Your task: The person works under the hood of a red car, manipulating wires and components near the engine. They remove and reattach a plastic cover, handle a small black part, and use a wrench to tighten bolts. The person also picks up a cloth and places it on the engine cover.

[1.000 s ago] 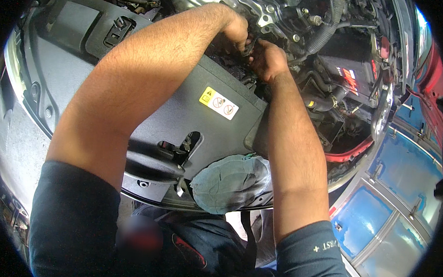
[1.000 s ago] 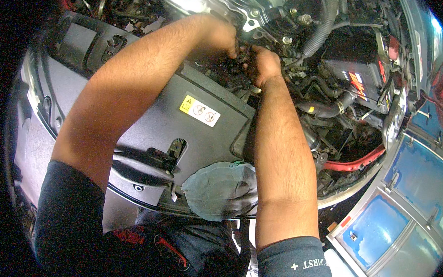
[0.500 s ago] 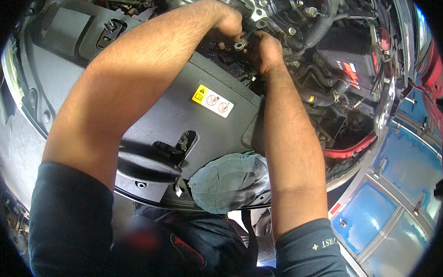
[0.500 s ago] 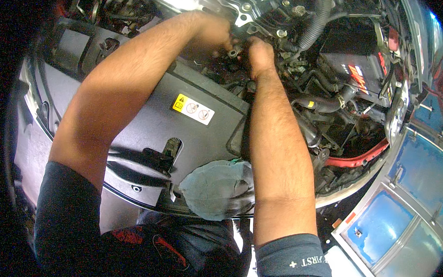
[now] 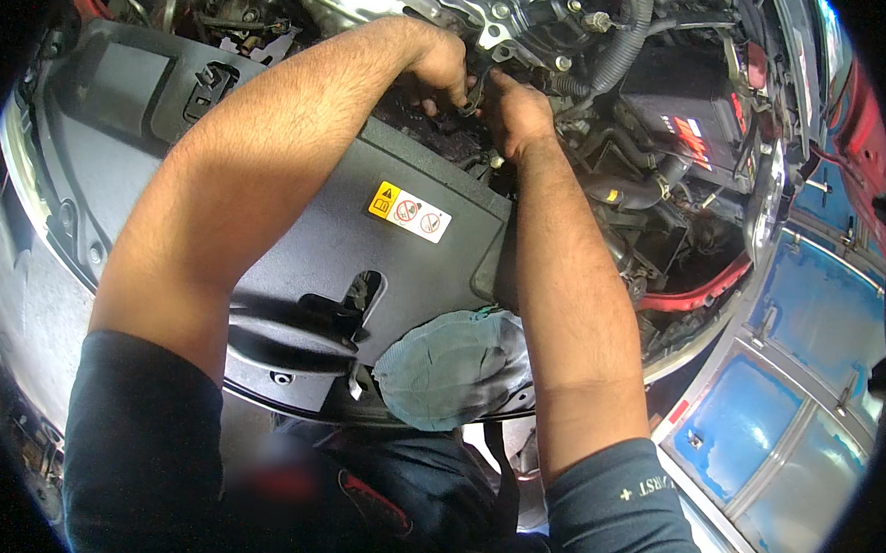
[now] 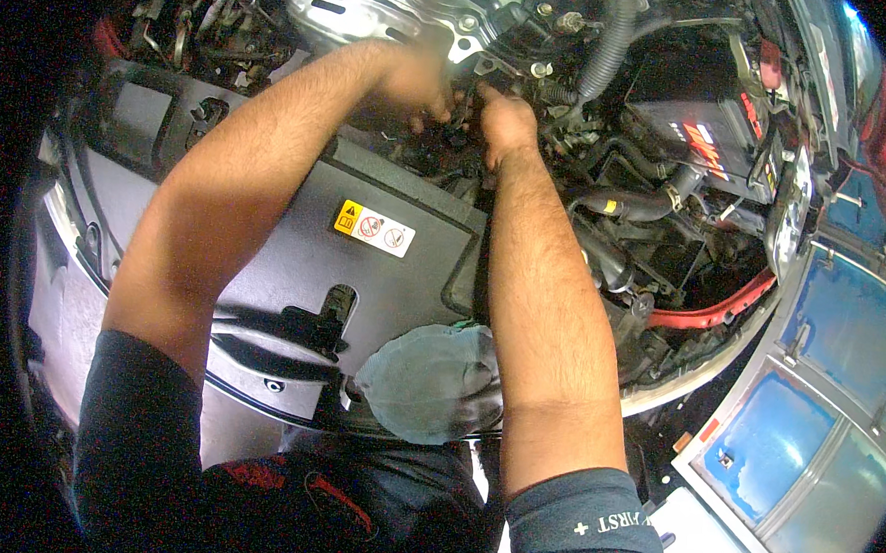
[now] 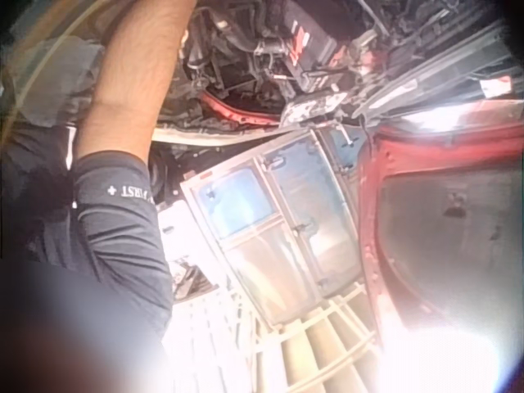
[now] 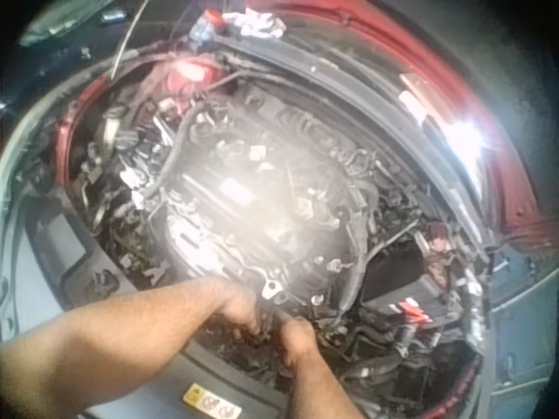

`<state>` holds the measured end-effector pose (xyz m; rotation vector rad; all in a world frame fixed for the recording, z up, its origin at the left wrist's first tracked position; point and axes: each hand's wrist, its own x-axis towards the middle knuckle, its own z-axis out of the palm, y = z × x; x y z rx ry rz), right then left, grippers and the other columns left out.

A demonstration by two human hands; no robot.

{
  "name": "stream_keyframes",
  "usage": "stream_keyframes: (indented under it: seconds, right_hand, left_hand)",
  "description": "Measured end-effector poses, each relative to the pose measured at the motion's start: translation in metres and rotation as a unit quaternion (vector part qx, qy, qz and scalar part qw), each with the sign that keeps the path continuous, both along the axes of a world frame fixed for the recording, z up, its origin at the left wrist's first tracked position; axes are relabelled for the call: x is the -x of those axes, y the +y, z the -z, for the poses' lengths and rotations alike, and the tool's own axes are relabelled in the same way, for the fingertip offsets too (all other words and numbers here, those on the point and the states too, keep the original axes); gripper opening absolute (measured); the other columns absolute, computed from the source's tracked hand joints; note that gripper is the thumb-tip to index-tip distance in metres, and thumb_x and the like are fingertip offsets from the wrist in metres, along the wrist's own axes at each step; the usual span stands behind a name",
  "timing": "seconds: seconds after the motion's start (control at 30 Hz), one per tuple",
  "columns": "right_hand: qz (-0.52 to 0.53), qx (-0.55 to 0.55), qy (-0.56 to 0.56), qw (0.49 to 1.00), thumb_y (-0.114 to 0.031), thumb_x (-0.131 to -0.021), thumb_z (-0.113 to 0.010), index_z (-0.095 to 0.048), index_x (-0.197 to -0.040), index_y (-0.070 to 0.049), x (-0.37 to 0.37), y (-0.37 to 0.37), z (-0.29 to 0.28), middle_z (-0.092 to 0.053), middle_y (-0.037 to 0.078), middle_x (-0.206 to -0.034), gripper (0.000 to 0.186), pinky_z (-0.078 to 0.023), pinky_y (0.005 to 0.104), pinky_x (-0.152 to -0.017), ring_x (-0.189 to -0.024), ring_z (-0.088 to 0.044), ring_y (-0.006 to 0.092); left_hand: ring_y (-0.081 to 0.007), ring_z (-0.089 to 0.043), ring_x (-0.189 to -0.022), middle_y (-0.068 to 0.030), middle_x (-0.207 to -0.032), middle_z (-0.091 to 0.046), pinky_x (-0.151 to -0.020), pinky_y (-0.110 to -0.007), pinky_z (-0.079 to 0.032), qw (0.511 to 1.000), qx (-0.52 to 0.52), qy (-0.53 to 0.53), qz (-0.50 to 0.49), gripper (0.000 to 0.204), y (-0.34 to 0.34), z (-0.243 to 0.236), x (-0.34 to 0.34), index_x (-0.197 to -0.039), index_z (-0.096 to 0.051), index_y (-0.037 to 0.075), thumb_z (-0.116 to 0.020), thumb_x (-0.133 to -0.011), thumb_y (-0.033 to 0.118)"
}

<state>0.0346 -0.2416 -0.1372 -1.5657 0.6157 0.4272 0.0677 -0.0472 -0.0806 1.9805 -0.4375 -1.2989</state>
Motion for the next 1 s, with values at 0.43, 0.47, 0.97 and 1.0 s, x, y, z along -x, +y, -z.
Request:
stream_keyframes:
  seconds: [0.43, 0.47, 0.97, 1.0]
  right_hand:
    - [-0.012, 0.185, -0.099, 0.978, -0.016, -0.092, -0.061, -0.059, -0.117, 0.004, 0.003, 0.006, -0.003, -0.067, 0.012, -0.097, 0.033, -0.048, 0.0314, -0.064, -0.076, -0.062, 0.0180]
    - [-0.015, 0.186, -0.103, 0.977, -0.016, -0.092, -0.061, -0.059, -0.118, 0.004, 0.003, 0.006, -0.002, -0.067, 0.012, -0.098, 0.033, -0.049, 0.0320, -0.066, -0.078, -0.062, 0.0187]
    - [-0.078, 0.301, -0.114, 0.944, -0.023, -0.091, -0.064, -0.063, -0.117, 0.003, -0.003, 0.004, -0.004, -0.067, 0.016, -0.112, 0.037, -0.046, 0.0347, -0.090, -0.101, -0.063, 0.0249]
    - [-0.081, 0.303, -0.119, 0.942, -0.023, -0.091, -0.064, -0.063, -0.118, 0.003, -0.003, 0.005, -0.004, -0.067, 0.016, -0.112, 0.037, -0.046, 0.0344, -0.090, -0.101, -0.063, 0.0247]
  left_hand:
    - [-0.0276, -0.066, -0.099, -0.0158, -0.111, -0.069, -0.090, -0.041, -0.051, 0.980, -0.030, -0.189, 0.060, 0.040, 0.000, 0.002, -0.005, -0.117, -0.065, 0.008, -0.055, -0.092, 0.038]
    - [-0.0285, -0.066, -0.099, -0.0157, -0.111, -0.069, -0.091, -0.040, -0.051, 0.980, -0.027, -0.194, 0.045, 0.041, 0.000, 0.001, -0.005, -0.114, -0.066, 0.009, -0.055, -0.090, 0.041]
    - [-0.0263, -0.065, -0.104, -0.0166, -0.114, -0.068, -0.095, -0.038, -0.049, 0.973, -0.045, -0.224, -0.040, 0.058, 0.005, -0.020, -0.004, -0.115, -0.067, 0.003, -0.069, -0.079, 0.049]
    - [-0.0262, -0.065, -0.104, -0.0165, -0.114, -0.068, -0.095, -0.037, -0.049, 0.972, -0.031, -0.228, -0.045, 0.059, 0.005, -0.018, -0.004, -0.115, -0.067, 0.004, -0.069, -0.079, 0.049]
